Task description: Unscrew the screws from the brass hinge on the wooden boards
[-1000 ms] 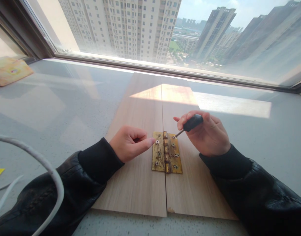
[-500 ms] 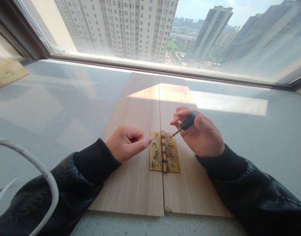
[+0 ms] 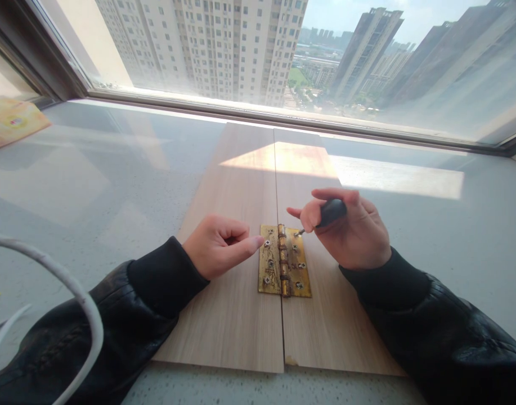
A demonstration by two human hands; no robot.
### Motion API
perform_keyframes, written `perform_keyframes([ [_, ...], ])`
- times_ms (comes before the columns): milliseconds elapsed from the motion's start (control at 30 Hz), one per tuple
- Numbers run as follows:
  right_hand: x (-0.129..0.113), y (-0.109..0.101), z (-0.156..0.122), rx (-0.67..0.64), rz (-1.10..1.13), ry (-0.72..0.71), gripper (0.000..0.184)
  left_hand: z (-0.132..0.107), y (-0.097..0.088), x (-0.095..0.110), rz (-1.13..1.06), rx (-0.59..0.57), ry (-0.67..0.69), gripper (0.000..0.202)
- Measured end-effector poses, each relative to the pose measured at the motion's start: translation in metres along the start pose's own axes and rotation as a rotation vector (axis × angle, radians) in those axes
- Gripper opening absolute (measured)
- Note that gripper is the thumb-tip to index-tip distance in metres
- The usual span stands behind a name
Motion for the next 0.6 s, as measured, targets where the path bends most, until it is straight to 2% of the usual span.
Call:
perform_keyframes([
  [167, 0.000, 0.006, 0.001, 0.002, 0.060, 0.034, 0.048, 0.000, 0.000, 0.001, 0.003, 0.001, 0.006, 0.043],
  [233, 0.000, 0.004, 0.001, 0.008, 0.025, 0.037, 0.044, -0.001, 0.000, 0.002, 0.002, 0.002, 0.010, 0.043],
  [333, 0.001, -0.002, -0.001, 0.044, -0.046, 0.030, 0.025, 0.000, 0.001, 0.001, -0.001, -0.001, 0.013, 0.044],
  [467, 0.001, -0.012, -0.003, 0.154, -0.065, -0.017, 0.023, 0.000, 0.001, 0.000, -0.005, -0.001, 0.008, 0.044],
  [600, -0.002, -0.012, -0.001, 0.106, -0.063, -0.050, 0.014, 0.000, 0.001, 0.000, -0.009, -0.005, 0.006, 0.043],
])
Point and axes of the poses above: each hand's wrist, its own z-axis towards the middle knuckle, its own y-axis out of the palm, x = y × z, the point moved 6 cm from there along z, towards the middle knuckle, and after that the axes turned 13 degrees about -x, right-handed, at the moved point
